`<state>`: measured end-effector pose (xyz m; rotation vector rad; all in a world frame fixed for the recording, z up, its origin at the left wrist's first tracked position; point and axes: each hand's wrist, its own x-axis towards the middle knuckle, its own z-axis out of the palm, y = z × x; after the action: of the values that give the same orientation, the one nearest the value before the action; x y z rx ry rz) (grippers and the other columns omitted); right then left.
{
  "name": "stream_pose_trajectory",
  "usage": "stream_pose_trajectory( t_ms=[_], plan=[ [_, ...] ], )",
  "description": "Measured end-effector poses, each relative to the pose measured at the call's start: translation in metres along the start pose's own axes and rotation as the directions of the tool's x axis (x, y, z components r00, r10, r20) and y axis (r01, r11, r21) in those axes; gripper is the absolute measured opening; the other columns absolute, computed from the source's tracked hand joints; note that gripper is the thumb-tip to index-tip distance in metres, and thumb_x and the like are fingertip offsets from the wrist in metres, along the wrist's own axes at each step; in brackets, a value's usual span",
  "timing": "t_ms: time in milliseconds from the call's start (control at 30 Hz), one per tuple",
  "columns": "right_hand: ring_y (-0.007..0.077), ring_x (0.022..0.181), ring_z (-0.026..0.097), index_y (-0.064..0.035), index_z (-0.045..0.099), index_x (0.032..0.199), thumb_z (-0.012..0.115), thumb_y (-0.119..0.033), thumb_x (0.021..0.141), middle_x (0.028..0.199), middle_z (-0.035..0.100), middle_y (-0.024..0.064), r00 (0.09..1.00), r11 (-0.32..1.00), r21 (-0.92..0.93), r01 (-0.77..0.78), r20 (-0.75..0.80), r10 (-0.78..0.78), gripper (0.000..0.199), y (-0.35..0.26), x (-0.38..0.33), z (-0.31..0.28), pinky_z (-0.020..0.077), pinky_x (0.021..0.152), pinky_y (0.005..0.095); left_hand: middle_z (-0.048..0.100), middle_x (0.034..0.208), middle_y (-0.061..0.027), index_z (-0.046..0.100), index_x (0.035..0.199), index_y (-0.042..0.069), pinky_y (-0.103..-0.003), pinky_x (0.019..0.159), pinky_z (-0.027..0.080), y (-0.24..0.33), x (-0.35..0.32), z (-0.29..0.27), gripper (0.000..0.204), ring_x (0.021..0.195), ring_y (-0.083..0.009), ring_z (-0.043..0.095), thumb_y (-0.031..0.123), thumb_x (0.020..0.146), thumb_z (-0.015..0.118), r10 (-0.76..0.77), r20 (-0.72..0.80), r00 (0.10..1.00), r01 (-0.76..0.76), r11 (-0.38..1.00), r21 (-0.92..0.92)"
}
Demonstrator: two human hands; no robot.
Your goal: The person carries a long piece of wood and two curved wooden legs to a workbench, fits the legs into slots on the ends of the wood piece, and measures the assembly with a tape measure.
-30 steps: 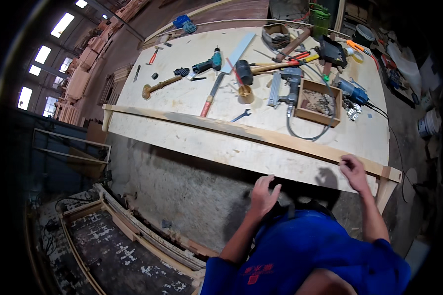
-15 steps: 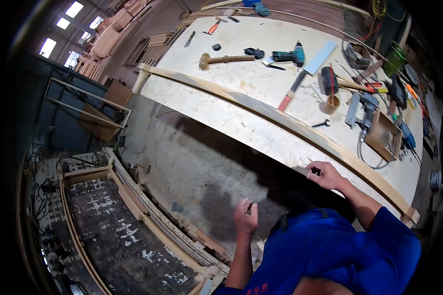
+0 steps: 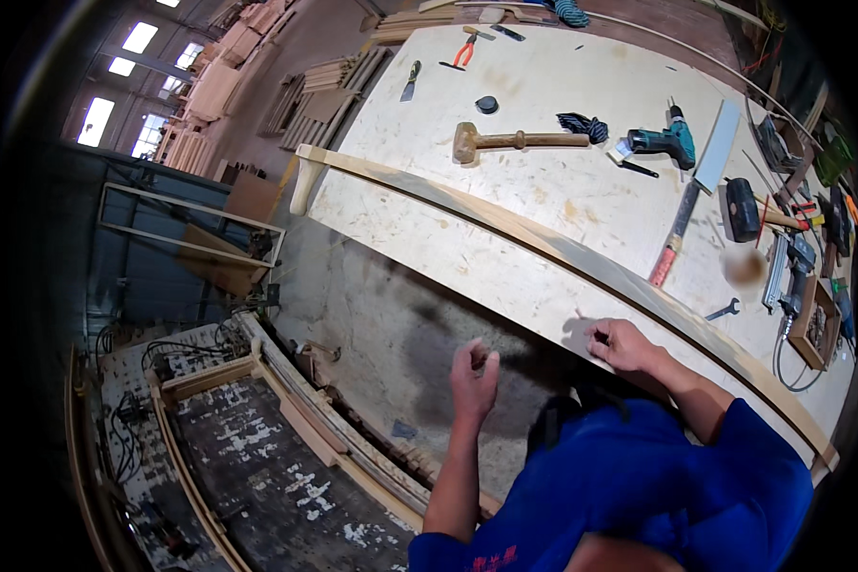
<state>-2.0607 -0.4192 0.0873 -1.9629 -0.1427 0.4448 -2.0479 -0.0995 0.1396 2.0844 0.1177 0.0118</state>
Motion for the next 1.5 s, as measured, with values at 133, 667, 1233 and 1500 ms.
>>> stream_pose_trajectory(
  t_ms=[133, 667, 1233, 1500],
  plan=[
    [0.0287, 0.08, 0.066, 0.003, 0.066, 0.112, 0.068, -0.02, 0.089, 0.088, 0.069, 0.0179, 0.994, 0.997, 0.044, -0.06, -0.086, 0.063, 0.033, -0.019, 0.047, -0.011, 0.0531, 0.076, 0.0368, 0.066, 0.106, -0.0116, 0.06, 0.121, -0.001, -0.03, 0.083, 0.054, -0.02, 0.085, -0.014, 0.038, 0.093, -0.0166, 0.065, 0.013, 0.089, 0.072, -0.088, 0.039, 0.995, 0.089, 0.996, -0.021],
    [0.0397, 0.091, 0.065, -0.0035, 0.065, 0.105, 0.061, -0.031, 0.087, 0.096, 0.067, 0.0207, 0.587, 0.87, 0.202, -0.449, -0.667, 0.458, 0.033, -0.068, 0.087, 0.107, 0.0509, 0.077, 0.0496, 0.047, 0.133, -0.0248, 0.045, 0.139, -0.006, -0.049, 0.103, 0.043, -0.005, 0.611, 0.125, 0.061, 0.118, -0.0408, 0.051, 0.026, 0.092, 0.066, 0.536, 0.556, 0.635, -0.717, 0.676, 0.167],
    [0.0358, 0.099, 0.066, -0.0057, 0.063, 0.117, 0.062, -0.032, 0.092, 0.105, 0.07, 0.0156, 0.247, 0.585, 0.57, -0.576, -0.561, 0.79, 0.036, -0.145, 0.106, 0.217, 0.052, 0.083, 0.0453, 0.068, 0.102, -0.0192, 0.065, 0.102, 0.0, -0.047, 0.077, 0.052, -0.008, 0.781, 0.278, 0.031, 0.09, -0.0304, 0.067, 0.026, 0.09, 0.056, 0.259, 0.925, 0.278, -0.943, 0.255, 0.212],
    [0.0329, 0.09, 0.068, -0.0033, 0.066, 0.107, 0.063, -0.034, 0.091, 0.096, 0.071, 0.016, 0.407, 0.821, 0.482, -0.306, -0.713, 0.571, 0.035, -0.127, 0.127, 0.162, 0.0528, 0.079, 0.0418, 0.065, 0.101, -0.0125, 0.062, 0.113, 0.005, -0.038, 0.071, 0.053, 0.107, 0.504, 0.095, 0.033, 0.087, -0.0247, 0.061, 0.026, 0.089, 0.058, 0.156, 0.969, 0.19, 0.741, 0.625, -0.245]
  ],
)
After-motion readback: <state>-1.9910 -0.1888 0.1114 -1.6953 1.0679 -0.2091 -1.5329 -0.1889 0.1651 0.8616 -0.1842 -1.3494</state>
